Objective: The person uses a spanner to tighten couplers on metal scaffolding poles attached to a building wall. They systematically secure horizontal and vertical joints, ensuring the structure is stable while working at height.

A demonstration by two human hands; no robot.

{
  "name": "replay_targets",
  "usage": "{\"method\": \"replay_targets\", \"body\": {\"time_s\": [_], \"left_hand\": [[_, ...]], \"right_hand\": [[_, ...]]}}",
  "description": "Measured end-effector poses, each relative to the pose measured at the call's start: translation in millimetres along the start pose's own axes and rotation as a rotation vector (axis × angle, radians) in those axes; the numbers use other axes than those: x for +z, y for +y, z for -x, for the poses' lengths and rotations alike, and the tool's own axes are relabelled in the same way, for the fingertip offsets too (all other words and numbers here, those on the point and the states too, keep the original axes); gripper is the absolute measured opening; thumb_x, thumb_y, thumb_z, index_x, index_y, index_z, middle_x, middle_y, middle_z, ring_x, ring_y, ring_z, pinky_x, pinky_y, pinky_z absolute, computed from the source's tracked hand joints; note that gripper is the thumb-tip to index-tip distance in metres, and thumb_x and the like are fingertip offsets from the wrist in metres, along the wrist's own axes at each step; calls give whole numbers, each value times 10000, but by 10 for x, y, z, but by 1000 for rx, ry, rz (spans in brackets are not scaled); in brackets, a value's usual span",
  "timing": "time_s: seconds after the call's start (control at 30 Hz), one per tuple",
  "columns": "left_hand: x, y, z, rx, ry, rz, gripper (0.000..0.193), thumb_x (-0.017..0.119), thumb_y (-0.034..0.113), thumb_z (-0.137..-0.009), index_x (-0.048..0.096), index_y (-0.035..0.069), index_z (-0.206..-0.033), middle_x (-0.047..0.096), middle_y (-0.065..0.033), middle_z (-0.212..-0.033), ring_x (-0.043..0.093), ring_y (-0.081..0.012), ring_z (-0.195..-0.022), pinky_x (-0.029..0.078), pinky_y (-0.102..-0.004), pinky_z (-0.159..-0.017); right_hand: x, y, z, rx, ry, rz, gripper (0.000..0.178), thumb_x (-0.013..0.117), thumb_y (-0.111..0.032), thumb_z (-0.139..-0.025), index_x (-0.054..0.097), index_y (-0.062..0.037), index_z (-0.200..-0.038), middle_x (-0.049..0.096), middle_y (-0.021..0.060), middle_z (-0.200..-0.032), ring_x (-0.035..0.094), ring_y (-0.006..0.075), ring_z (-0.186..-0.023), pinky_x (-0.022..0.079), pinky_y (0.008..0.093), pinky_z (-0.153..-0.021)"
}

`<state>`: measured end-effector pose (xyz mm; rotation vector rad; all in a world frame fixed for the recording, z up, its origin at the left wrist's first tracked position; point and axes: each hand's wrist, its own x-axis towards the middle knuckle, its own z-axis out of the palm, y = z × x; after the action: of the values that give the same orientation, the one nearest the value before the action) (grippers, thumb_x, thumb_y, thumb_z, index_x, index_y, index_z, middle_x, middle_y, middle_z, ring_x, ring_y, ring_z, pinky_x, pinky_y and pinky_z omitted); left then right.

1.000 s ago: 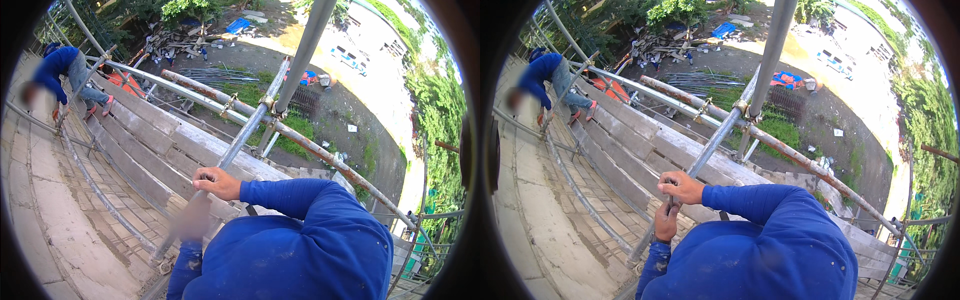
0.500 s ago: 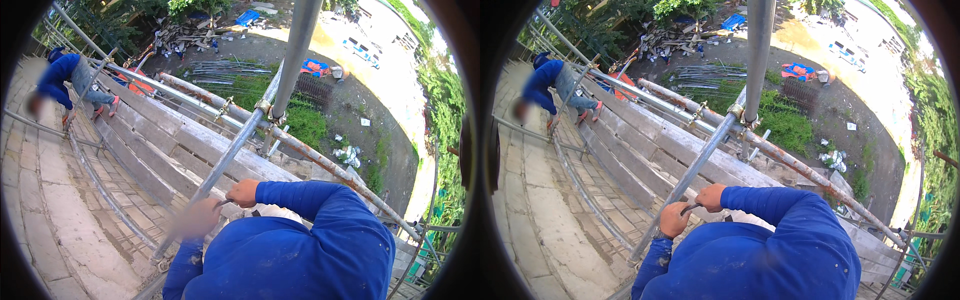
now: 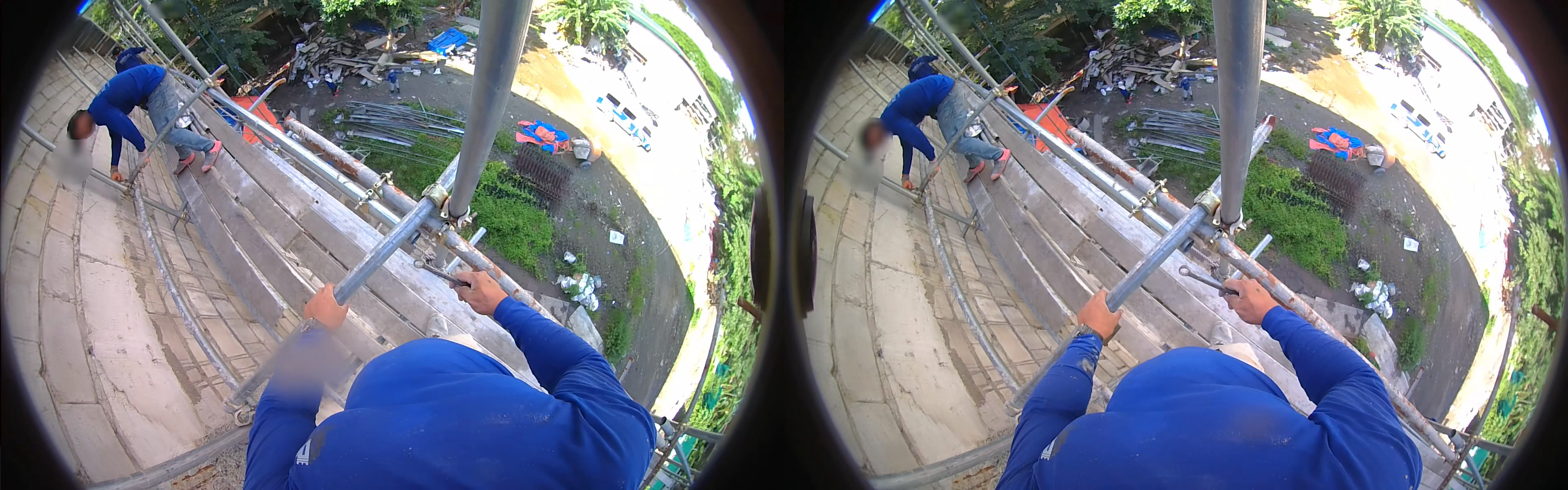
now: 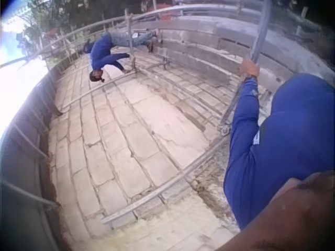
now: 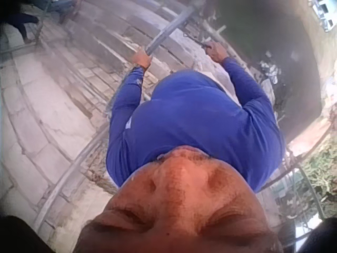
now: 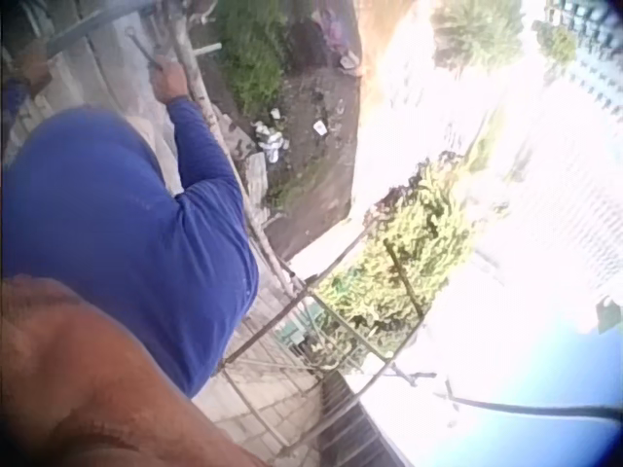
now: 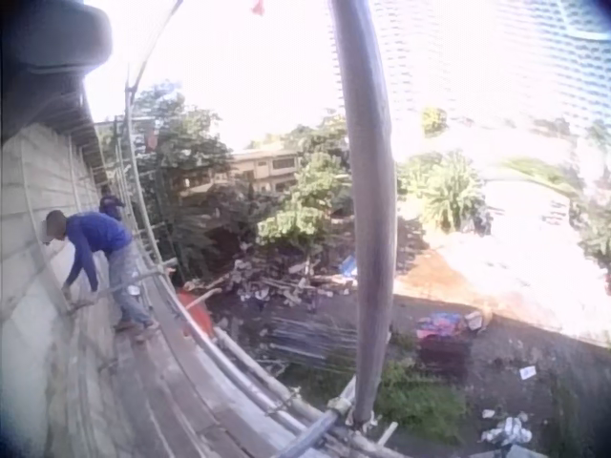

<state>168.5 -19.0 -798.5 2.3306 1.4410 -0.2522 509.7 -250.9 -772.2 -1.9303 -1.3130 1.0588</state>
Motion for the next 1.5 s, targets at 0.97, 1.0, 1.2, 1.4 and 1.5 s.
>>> {"method": "replay_targets", "body": {"time_s": [0.97, 1.0, 1.2, 1.4, 1.5], "left_hand": [[380, -137, 3, -133, 227, 144, 376, 741, 210, -792, 667, 149, -1156, 674, -88, -1153, 616, -302, -1178, 419, -499, -1010], [406, -141, -7, -130, 235, 131, 375, 740, 211, -792, 666, 149, -1155, 677, -89, -1154, 619, -303, -1174, 422, -499, -1007], [333, -143, -13, -97, 214, 143, 379, 739, 235, -804, 665, 155, -1167, 670, -87, -1190, 599, -302, -1208, 412, -498, -1022], [232, 120, 139, 4, 543, 122, 475, 773, 214, -790, 657, 138, -1244, 653, -125, -1147, 610, -307, -1172, 408, -515, -1062], [88, 712, 360, 279, 662, 254, 475, 775, 200, -793, 648, 99, -1239, 639, -154, -1136, 620, -349, -1117, 435, -517, -1050]], "right_hand": [[-469, 1490, -559, 180, 470, -539, 139, 547, -157, -1058, 608, -42, -1107, 537, 1, -718, 520, 96, -604, 451, 275, -537], [-479, 1459, -594, 180, 451, -545, 136, 542, -159, -1060, 613, -52, -1106, 543, 2, -717, 526, 99, -600, 451, 273, -540], [-472, 1451, -598, 118, 456, -549, 168, 561, -205, -1071, 614, -60, -1007, 541, -4, -669, 515, 90, -570, 419, 263, -528], [-395, 1104, -372, 9, 422, -449, 202, 561, -201, -1072, 631, -35, -983, 585, 5, -668, 529, 87, -567, 417, 269, -529], [-295, 636, -187, -3, 261, -401, 209, 560, -191, -1062, 651, -20, -984, 614, 20, -670, 552, 91, -571, 437, 273, -540]]}}
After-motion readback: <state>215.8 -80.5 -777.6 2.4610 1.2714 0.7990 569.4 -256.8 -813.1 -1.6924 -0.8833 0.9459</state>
